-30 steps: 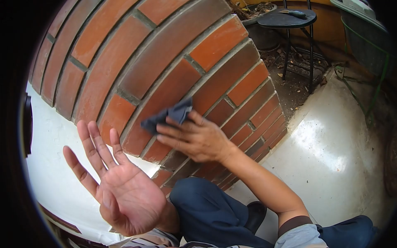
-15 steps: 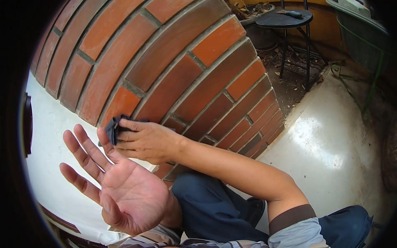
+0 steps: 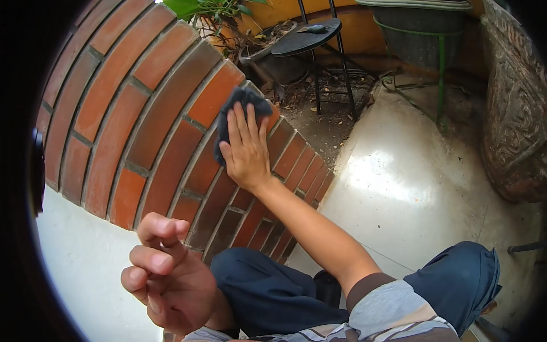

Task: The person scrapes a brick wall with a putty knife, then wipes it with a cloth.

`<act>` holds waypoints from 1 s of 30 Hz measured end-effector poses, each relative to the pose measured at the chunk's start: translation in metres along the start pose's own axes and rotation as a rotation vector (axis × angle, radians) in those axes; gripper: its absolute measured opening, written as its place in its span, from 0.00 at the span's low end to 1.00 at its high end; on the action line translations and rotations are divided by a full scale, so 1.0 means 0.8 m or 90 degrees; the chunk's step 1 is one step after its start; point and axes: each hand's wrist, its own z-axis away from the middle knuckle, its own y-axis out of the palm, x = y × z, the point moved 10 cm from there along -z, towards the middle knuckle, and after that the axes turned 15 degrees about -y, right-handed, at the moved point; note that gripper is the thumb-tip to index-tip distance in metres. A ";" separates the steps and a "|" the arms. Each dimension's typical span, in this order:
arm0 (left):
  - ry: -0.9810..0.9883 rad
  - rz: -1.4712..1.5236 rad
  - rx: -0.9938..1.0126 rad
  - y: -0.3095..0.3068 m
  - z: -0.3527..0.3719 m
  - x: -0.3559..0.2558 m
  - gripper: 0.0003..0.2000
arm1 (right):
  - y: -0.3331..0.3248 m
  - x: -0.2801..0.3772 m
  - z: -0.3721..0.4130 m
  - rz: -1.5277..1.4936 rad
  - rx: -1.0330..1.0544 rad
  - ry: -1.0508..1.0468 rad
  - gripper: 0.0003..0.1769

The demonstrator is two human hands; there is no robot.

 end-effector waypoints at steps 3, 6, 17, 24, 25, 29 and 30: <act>-0.048 0.144 0.058 0.039 -0.012 0.013 0.20 | 0.019 0.006 0.115 0.005 0.032 0.048 0.35; -0.003 0.351 0.173 0.071 -0.024 0.010 0.15 | 0.020 0.020 0.165 -0.009 0.057 0.080 0.35; -0.059 0.749 0.424 0.116 -0.031 -0.005 0.26 | 0.019 0.026 0.175 -0.028 0.078 0.105 0.34; -0.041 0.797 0.439 0.136 -0.018 -0.008 0.24 | 0.016 0.024 0.169 -0.014 0.075 0.093 0.34; -0.042 0.799 0.435 0.136 -0.017 -0.007 0.23 | 0.017 0.024 0.169 -0.017 0.077 0.096 0.34; -0.050 0.810 0.429 0.140 -0.018 -0.007 0.22 | 0.017 0.023 0.172 -0.015 0.064 0.099 0.34; -0.052 0.813 0.425 0.140 -0.018 -0.006 0.22 | 0.018 0.022 0.174 -0.015 0.061 0.101 0.34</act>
